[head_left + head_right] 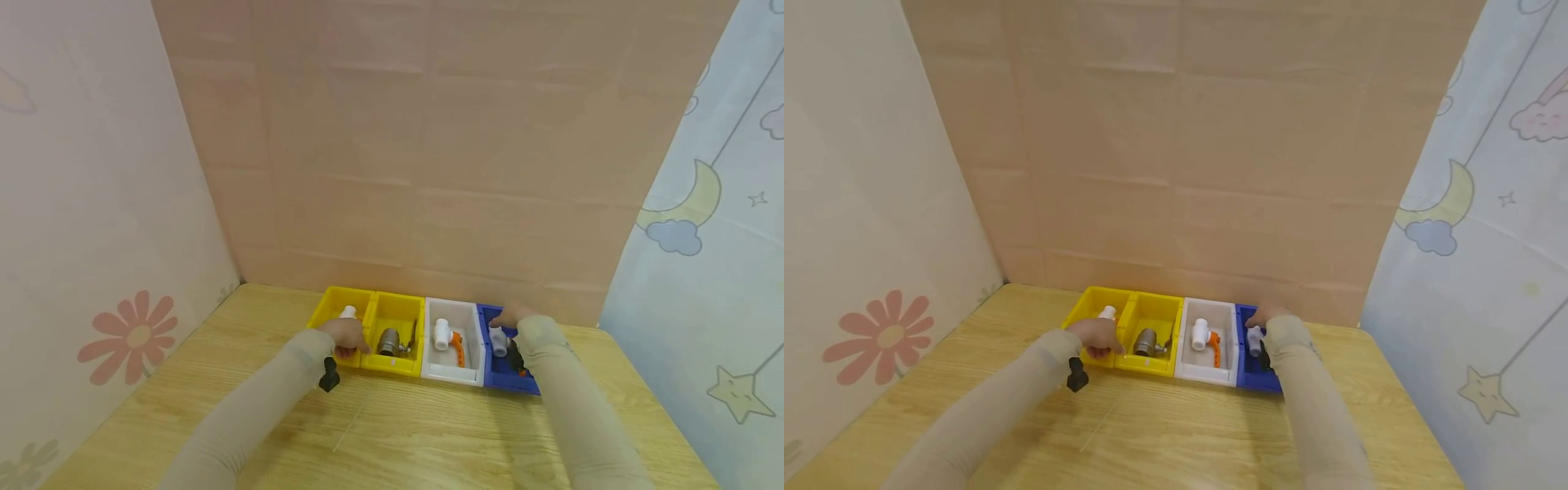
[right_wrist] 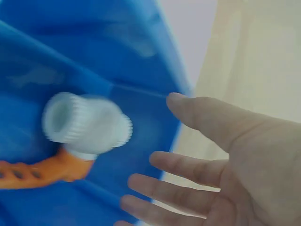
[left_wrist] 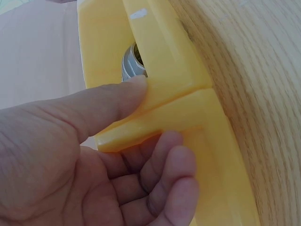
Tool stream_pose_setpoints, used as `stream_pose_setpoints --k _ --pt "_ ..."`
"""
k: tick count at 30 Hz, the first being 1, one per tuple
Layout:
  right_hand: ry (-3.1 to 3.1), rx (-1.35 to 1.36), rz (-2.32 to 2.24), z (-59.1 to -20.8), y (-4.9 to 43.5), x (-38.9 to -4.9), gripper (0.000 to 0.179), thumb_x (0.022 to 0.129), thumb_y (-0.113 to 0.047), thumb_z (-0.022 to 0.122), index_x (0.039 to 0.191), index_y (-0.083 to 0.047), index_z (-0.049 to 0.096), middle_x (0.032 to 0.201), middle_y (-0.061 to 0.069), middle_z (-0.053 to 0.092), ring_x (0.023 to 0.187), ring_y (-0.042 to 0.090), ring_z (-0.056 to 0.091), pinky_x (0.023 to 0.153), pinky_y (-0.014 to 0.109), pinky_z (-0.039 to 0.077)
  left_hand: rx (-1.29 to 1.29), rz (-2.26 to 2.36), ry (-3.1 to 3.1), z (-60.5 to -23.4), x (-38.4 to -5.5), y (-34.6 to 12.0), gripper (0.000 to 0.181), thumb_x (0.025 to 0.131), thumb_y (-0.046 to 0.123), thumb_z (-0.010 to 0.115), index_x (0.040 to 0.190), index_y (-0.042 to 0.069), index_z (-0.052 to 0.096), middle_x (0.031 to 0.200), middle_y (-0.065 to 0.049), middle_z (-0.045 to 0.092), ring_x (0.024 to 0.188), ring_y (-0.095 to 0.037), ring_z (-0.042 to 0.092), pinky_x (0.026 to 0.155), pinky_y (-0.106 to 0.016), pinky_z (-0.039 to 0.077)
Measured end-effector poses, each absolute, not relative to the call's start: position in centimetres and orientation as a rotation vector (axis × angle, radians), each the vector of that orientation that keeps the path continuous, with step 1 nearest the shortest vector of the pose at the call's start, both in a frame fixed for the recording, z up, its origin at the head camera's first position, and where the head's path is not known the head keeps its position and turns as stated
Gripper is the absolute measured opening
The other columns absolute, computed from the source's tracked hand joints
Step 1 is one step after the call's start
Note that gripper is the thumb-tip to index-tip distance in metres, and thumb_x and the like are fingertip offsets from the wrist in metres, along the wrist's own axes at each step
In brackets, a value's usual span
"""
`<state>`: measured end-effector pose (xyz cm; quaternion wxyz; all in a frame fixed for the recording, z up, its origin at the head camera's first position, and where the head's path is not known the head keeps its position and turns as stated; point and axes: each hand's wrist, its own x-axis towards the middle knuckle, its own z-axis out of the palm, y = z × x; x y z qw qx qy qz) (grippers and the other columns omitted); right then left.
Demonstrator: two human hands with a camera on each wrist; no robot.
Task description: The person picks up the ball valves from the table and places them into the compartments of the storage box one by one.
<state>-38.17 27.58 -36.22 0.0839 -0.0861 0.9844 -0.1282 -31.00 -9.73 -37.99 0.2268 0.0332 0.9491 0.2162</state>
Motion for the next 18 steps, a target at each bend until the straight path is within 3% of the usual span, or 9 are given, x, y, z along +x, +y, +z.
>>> stream_pose_setpoints --k 5,8,11,13,18 --pt "2.943 -0.333 -0.367 -33.2 26.4 -37.1 0.057 0.086 -0.032 0.07 0.126 0.007 0.057 0.126 0.03 0.056 0.11 0.044 0.057 0.093 0.055 0.046 0.101 0.603 2.613 -38.1 -31.0 -9.8 0.025 0.088 0.029 0.071 0.077 0.007 0.064 0.058 -0.003 0.05 0.05 -0.015 0.046 0.049 -0.024 0.043" --pt "2.962 -0.401 -0.429 -32.3 25.9 -36.9 0.04 0.086 -0.028 0.071 0.107 0.005 0.067 0.103 0.021 0.065 0.087 0.033 0.062 0.079 0.046 0.051 0.107 0.599 2.614 -38.0 -30.9 -9.9 0.025 0.088 0.028 0.071 0.077 0.007 0.064 0.058 -0.003 0.05 0.05 -0.015 0.046 0.049 -0.024 0.043" --pt "2.964 -0.419 -0.419 -31.0 24.8 -35.7 0.028 0.087 -0.024 0.069 0.09 0.004 0.068 0.084 0.012 0.063 0.072 0.022 0.055 0.065 0.035 0.047 0.107 0.589 2.614 -37.9 -30.8 -9.9 0.026 0.088 0.029 0.071 0.076 0.007 0.064 0.058 -0.003 0.05 0.05 -0.014 0.046 0.048 -0.024 0.042" --pt "2.948 -0.428 -0.415 -30.8 24.6 -35.4 0.029 0.089 -0.026 0.067 0.09 0.004 0.066 0.082 0.01 0.063 0.07 0.021 0.052 0.062 0.032 0.043 0.105 0.581 2.615 -37.8 -30.8 -9.9 0.026 0.088 0.029 0.071 0.076 0.007 0.064 0.057 -0.002 0.049 0.049 -0.014 0.045 0.048 -0.023 0.041" --pt "2.939 -0.407 -0.424 -31.0 24.2 -35.0 0.031 0.091 -0.028 0.065 0.097 0.003 0.064 0.091 0.013 0.066 0.077 0.023 0.056 0.068 0.035 0.047 0.113 0.582 2.612 -37.9 -30.7 -9.9 0.027 0.088 0.029 0.071 0.074 0.007 0.064 0.056 -0.002 0.047 0.049 -0.013 0.043 0.048 -0.023 0.041"
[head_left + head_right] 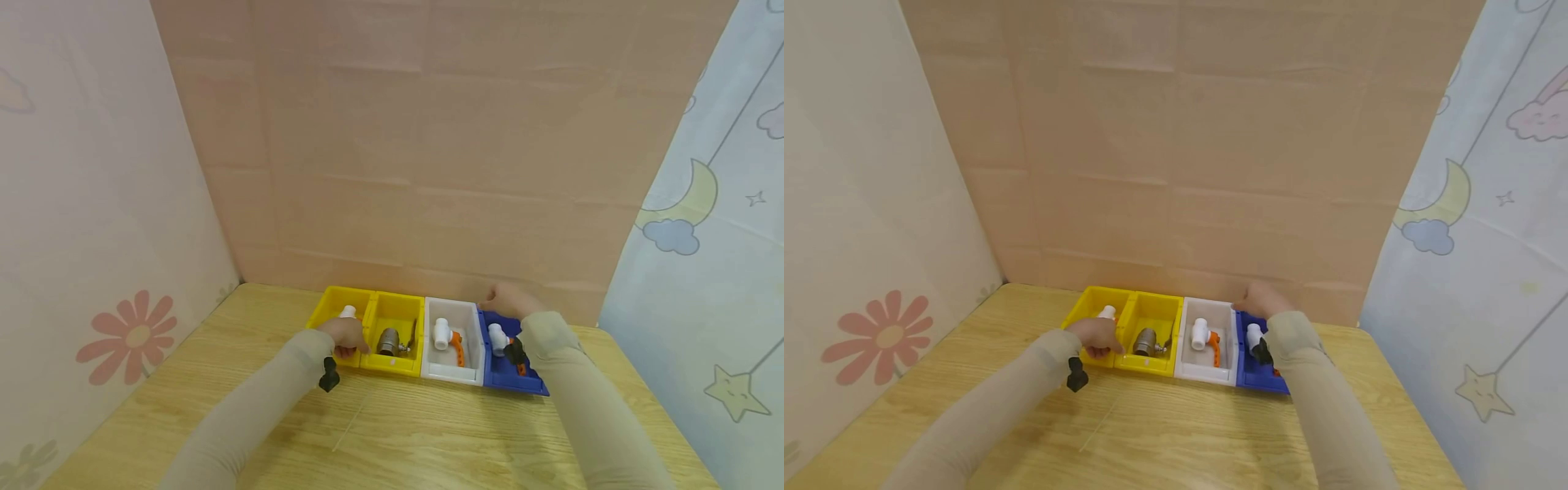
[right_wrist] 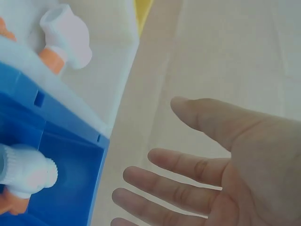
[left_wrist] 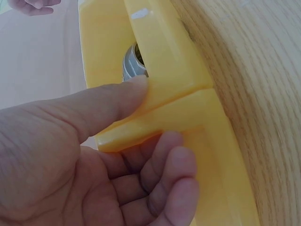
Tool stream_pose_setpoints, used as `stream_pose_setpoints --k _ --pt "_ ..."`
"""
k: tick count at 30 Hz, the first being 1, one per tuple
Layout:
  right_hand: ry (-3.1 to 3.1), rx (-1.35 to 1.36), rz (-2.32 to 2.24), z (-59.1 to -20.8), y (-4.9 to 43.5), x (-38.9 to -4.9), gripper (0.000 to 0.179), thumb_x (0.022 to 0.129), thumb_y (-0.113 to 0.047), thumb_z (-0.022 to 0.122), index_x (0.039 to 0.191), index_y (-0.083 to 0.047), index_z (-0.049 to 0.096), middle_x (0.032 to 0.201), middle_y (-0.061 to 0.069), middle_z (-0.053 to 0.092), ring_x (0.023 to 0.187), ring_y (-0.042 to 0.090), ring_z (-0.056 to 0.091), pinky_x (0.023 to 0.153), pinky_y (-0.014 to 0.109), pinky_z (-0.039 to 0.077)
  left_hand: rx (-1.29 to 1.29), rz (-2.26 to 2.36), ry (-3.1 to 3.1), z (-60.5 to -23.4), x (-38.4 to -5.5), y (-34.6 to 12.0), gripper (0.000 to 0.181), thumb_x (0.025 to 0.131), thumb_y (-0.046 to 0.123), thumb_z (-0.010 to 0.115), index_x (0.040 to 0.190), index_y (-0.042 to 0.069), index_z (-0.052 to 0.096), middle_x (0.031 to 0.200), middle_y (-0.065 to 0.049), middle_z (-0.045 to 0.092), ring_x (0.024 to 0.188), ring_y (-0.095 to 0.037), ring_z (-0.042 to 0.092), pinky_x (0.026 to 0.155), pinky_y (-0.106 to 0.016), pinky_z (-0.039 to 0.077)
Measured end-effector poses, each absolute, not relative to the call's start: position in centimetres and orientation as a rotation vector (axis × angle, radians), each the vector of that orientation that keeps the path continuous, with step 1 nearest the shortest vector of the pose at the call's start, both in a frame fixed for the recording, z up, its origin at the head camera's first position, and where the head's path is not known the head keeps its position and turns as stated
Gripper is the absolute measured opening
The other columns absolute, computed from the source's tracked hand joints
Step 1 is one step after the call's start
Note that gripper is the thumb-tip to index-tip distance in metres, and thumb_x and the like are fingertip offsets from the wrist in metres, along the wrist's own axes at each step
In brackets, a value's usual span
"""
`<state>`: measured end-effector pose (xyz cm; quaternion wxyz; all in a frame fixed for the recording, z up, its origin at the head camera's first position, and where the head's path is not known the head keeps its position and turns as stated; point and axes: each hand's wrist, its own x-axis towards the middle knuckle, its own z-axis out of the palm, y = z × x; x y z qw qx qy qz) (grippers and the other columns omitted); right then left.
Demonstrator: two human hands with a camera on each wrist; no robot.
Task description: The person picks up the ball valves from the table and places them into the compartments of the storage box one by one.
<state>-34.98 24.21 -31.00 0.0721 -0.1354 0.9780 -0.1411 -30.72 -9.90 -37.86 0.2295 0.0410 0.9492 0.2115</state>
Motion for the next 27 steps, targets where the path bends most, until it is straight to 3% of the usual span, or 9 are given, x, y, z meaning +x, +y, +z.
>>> stream_pose_setpoints --k 5,12,16,22,27 --pt "2.982 -0.471 -0.443 -31.3 24.2 -34.4 0.028 0.09 -0.026 0.066 0.094 0.002 0.064 0.089 0.012 0.066 0.077 0.023 0.057 0.069 0.038 0.048 0.121 0.593 2.601 -38.0 -30.7 -9.9 0.027 0.088 0.029 0.071 0.074 0.007 0.063 0.055 -0.001 0.045 0.049 -0.013 0.042 0.048 -0.023 0.04" --pt "3.015 -0.502 -0.386 -31.5 23.7 -32.7 0.037 0.09 -0.03 0.067 0.103 0.005 0.063 0.101 0.017 0.067 0.085 0.026 0.061 0.08 0.045 0.051 0.115 0.604 2.611 -37.9 -30.8 -9.8 0.025 0.088 0.028 0.071 0.077 0.006 0.064 0.056 -0.001 0.046 0.049 -0.013 0.043 0.048 -0.023 0.041" --pt "3.005 -0.495 -0.419 -32.0 23.2 -31.9 0.038 0.089 -0.031 0.068 0.105 0.004 0.063 0.102 0.016 0.067 0.085 0.025 0.063 0.078 0.043 0.052 0.121 0.626 2.612 -38.0 -30.8 -10.0 0.025 0.089 0.027 0.071 0.076 0.007 0.062 0.055 -0.001 0.045 0.048 -0.013 0.041 0.048 -0.023 0.041" --pt "2.964 -0.478 -0.483 -33.1 23.1 -31.1 0.043 0.091 -0.029 0.066 0.115 0.005 0.059 0.107 0.018 0.065 0.094 0.03 0.063 0.08 0.044 0.053 0.223 0.565 2.714 -39.1 -30.3 -10.6 0.038 0.09 0.034 0.069 0.062 0.011 0.057 0.046 0.004 0.036 0.041 -0.01 0.032 0.044 -0.022 0.034" --pt "2.988 -0.477 -0.473 -33.4 23.3 -30.6 0.042 0.091 -0.03 0.066 0.113 0.006 0.061 0.111 0.019 0.065 0.1 0.034 0.063 0.085 0.048 0.051 0.226 0.543 2.796 -38.6 -29.3 -11.1 0.038 0.089 0.035 0.069 0.064 0.008 0.059 0.045 0.005 0.034 0.039 -0.009 0.029 0.043 -0.022 0.029"
